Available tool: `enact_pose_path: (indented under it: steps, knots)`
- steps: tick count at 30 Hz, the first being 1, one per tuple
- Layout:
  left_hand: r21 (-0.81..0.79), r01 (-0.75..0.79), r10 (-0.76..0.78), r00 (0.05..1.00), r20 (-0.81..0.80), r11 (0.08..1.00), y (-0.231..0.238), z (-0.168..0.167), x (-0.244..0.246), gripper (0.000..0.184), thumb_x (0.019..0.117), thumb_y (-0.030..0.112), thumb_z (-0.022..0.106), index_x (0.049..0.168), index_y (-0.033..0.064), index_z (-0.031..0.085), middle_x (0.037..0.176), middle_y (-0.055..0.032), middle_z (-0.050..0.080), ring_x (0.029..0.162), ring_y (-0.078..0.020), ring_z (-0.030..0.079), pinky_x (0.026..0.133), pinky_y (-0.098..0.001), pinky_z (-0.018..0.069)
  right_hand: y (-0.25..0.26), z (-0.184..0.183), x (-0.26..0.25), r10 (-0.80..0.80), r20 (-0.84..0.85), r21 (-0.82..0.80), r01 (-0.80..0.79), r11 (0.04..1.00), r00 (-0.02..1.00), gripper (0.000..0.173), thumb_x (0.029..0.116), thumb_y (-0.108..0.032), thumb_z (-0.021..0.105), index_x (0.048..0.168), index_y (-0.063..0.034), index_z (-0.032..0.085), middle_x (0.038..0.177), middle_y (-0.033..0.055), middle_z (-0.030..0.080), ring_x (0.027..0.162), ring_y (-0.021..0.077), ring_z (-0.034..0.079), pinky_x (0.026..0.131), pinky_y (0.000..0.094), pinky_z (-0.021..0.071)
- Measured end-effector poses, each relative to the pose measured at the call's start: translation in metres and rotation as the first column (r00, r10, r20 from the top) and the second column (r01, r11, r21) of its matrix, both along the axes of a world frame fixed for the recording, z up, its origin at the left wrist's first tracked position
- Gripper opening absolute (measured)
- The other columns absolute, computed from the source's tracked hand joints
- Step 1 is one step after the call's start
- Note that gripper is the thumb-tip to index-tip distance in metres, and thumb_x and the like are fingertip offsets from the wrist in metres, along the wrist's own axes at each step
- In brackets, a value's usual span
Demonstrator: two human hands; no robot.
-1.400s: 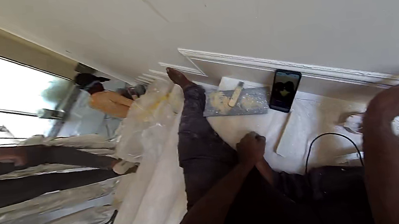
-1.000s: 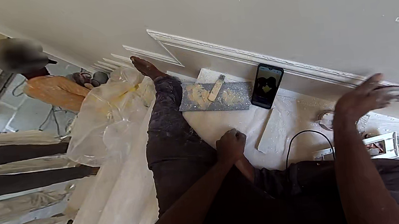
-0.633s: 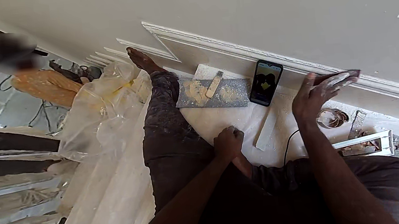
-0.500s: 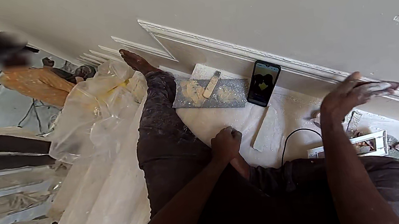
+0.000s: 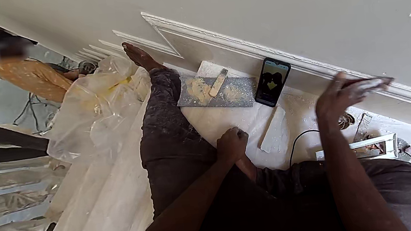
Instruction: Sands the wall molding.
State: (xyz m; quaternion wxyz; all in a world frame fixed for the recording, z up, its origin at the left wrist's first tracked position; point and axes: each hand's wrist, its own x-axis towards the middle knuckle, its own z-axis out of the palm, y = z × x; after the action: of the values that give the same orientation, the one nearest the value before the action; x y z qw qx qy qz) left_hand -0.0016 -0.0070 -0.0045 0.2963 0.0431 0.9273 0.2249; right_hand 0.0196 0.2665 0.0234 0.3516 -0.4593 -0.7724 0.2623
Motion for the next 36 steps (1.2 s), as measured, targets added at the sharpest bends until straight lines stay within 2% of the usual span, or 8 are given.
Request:
enact_pose_path:
  steps: [5,13,16,21,24,30,33,36]
  knots:
    - [-0.064,0.006,-0.006,1.000,0.002,0.998,0.012,0.003,-0.003,0.031,0.1045,0.033,0.053,0.098,0.0092,0.072,0.100,-0.0120,0.071,0.101,-0.0311,0.067,0.088,-0.0604,0.0452,0.056,-0.001,0.015,-0.270,-0.239,0.004,0.279,0.960,0.933,0.080,0.1081,-0.039,0.043,0.155,0.0183,0.012,0.165,0.0373,0.003,0.157,0.0439,0.008,0.128,0.0393,0.0096]
    - [-0.072,0.012,-0.010,1.000,0.024,0.997,0.011,0.005,-0.003,0.033,0.1051,0.034,0.051,0.100,0.0093,0.072,0.102,-0.0123,0.071,0.103,-0.0312,0.066,0.089,-0.0597,0.0457,-0.024,-0.015,-0.010,0.157,0.018,-0.025,-0.157,0.987,0.987,0.100,0.1038,-0.057,0.041,0.157,0.0166,-0.001,0.165,0.0396,-0.004,0.156,0.0513,0.001,0.127,0.0560,0.0004]
    - [-0.036,0.007,-0.006,0.999,0.032,0.999,0.004,0.005,-0.001,0.033,0.1067,0.032,0.050,0.103,0.0076,0.071,0.105,-0.0139,0.070,0.106,-0.0321,0.066,0.091,-0.0599,0.0459,-0.006,0.001,0.002,0.039,0.025,0.015,-0.040,0.999,0.999,0.090,0.1072,-0.046,0.040,0.156,0.0183,0.000,0.164,0.0417,-0.001,0.154,0.0549,0.005,0.126,0.0593,0.0063]
    - [-0.083,0.005,-0.002,1.000,0.029,0.997,0.012,0.004,-0.004,0.032,0.1053,0.033,0.051,0.101,0.0097,0.072,0.104,-0.0120,0.071,0.105,-0.0309,0.066,0.091,-0.0601,0.0451,0.066,0.001,0.017,-0.313,-0.305,-0.019,0.322,0.946,0.899,0.077,0.1086,-0.037,0.042,0.155,0.0176,0.015,0.165,0.0362,0.007,0.157,0.0431,0.010,0.128,0.0383,0.0115]
    - [-0.119,0.000,0.003,1.000,0.021,0.993,0.016,0.003,-0.004,0.032,0.1044,0.035,0.052,0.099,0.0104,0.072,0.103,-0.0119,0.072,0.104,-0.0307,0.067,0.091,-0.0601,0.0456,0.033,0.006,0.008,-0.177,-0.251,-0.042,0.172,0.984,0.952,0.084,0.1098,-0.037,0.040,0.154,0.0200,-0.002,0.163,0.0412,-0.003,0.156,0.0480,0.003,0.128,0.0396,0.0098]
    - [-0.043,0.013,-0.013,1.000,0.009,0.999,0.007,0.003,-0.002,0.033,0.1057,0.033,0.051,0.101,0.0073,0.071,0.099,-0.0144,0.070,0.101,-0.0332,0.067,0.087,-0.0603,0.0470,-0.027,-0.009,-0.011,0.168,0.002,-0.056,-0.168,0.984,0.986,0.091,0.1078,-0.053,0.032,0.158,0.0150,-0.003,0.165,0.0379,-0.008,0.156,0.0503,-0.003,0.127,0.0547,-0.0023]
    - [0.002,-0.001,0.001,1.000,-0.004,1.000,0.001,0.003,0.000,0.033,0.1058,0.033,0.050,0.100,0.0070,0.071,0.097,-0.0140,0.069,0.098,-0.0328,0.066,0.086,-0.0596,0.0473,-0.002,-0.006,0.001,0.059,0.001,0.040,-0.059,0.997,0.998,0.085,0.1094,-0.045,0.032,0.156,0.0175,0.000,0.164,0.0398,-0.007,0.155,0.0531,-0.001,0.126,0.0589,0.0027]
    - [-0.036,-0.001,0.001,1.000,0.002,0.999,0.007,0.003,-0.001,0.033,0.1055,0.033,0.051,0.100,0.0079,0.071,0.099,-0.0133,0.070,0.101,-0.0321,0.067,0.088,-0.0597,0.0464,0.047,-0.003,0.016,-0.204,-0.120,0.030,0.209,0.977,0.972,0.081,0.1094,-0.039,0.036,0.156,0.0177,0.002,0.165,0.0393,0.000,0.155,0.0505,0.007,0.127,0.0497,0.0130]
